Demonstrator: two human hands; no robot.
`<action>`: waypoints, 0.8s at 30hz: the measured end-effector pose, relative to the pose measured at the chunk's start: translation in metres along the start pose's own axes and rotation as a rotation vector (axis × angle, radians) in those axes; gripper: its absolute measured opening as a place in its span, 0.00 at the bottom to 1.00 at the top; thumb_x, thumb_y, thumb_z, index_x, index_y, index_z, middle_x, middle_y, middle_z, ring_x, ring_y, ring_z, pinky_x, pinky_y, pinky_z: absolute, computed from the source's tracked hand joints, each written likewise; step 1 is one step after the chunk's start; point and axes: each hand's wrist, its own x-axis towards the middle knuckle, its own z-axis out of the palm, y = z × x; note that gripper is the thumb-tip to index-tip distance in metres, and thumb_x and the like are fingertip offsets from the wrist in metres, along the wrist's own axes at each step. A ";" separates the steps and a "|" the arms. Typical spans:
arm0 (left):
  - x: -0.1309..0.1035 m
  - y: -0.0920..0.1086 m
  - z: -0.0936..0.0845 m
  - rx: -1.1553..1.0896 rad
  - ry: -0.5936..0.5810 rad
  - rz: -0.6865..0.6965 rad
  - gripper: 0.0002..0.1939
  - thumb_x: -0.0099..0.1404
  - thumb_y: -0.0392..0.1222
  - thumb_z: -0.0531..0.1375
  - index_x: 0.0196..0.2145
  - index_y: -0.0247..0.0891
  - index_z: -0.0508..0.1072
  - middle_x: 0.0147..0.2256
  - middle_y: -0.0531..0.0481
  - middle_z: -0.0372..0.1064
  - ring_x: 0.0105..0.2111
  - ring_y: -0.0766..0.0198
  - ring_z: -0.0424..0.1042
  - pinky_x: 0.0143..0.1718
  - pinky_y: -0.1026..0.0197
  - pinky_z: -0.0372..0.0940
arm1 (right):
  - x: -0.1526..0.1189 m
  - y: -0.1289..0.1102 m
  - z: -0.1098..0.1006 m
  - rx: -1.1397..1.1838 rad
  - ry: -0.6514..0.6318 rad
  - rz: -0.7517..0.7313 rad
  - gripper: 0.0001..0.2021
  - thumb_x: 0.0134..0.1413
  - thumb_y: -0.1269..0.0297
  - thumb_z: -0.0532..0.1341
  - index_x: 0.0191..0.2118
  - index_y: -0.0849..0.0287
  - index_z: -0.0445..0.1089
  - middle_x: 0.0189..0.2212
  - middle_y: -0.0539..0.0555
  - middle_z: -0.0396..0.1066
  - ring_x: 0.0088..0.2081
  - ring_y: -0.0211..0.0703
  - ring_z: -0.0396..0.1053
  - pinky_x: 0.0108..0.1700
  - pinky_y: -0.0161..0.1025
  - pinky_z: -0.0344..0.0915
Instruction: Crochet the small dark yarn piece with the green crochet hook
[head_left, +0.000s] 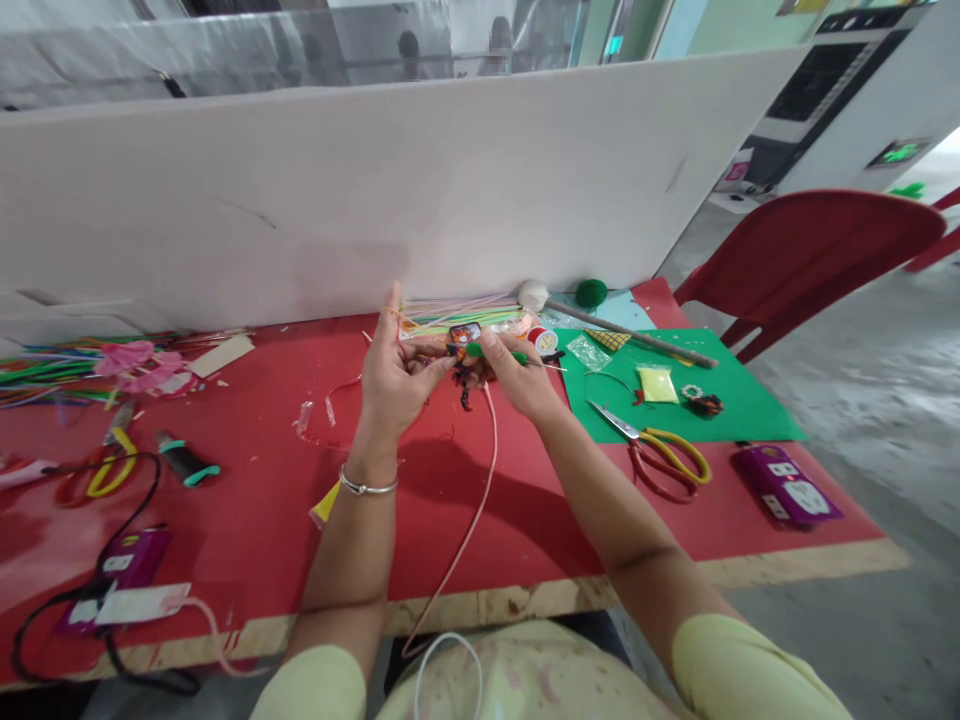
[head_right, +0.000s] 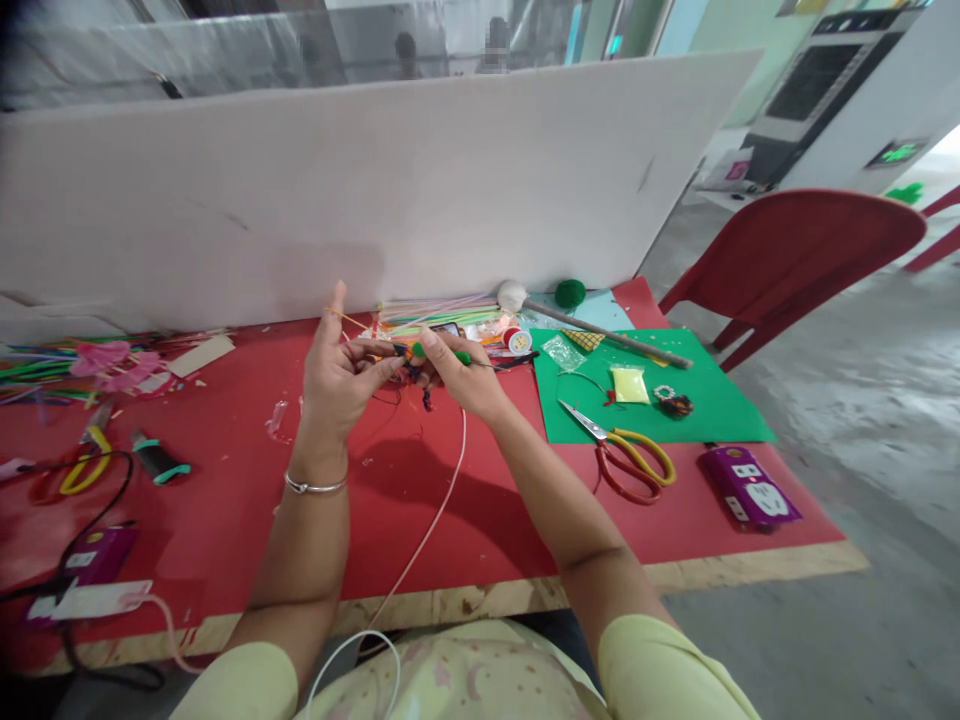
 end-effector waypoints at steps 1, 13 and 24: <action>0.000 0.000 -0.001 0.005 -0.004 0.001 0.57 0.58 0.40 0.75 0.76 0.47 0.49 0.35 0.48 0.80 0.26 0.67 0.73 0.23 0.66 0.62 | 0.000 0.000 -0.001 -0.007 -0.006 -0.001 0.29 0.51 0.30 0.67 0.29 0.57 0.77 0.27 0.50 0.77 0.23 0.35 0.72 0.26 0.34 0.71; -0.003 -0.002 -0.012 -0.050 -0.131 -0.094 0.53 0.59 0.31 0.69 0.76 0.46 0.50 0.34 0.51 0.75 0.28 0.67 0.72 0.27 0.66 0.65 | 0.012 0.006 -0.023 0.146 -0.090 0.238 0.27 0.47 0.36 0.73 0.28 0.60 0.74 0.21 0.50 0.76 0.16 0.34 0.69 0.14 0.30 0.59; -0.002 -0.004 -0.005 -0.031 -0.066 -0.089 0.53 0.58 0.35 0.73 0.75 0.44 0.53 0.33 0.51 0.78 0.31 0.64 0.76 0.34 0.63 0.71 | 0.009 0.006 -0.022 0.096 -0.151 0.124 0.32 0.49 0.29 0.67 0.29 0.59 0.74 0.20 0.50 0.74 0.20 0.37 0.73 0.17 0.30 0.64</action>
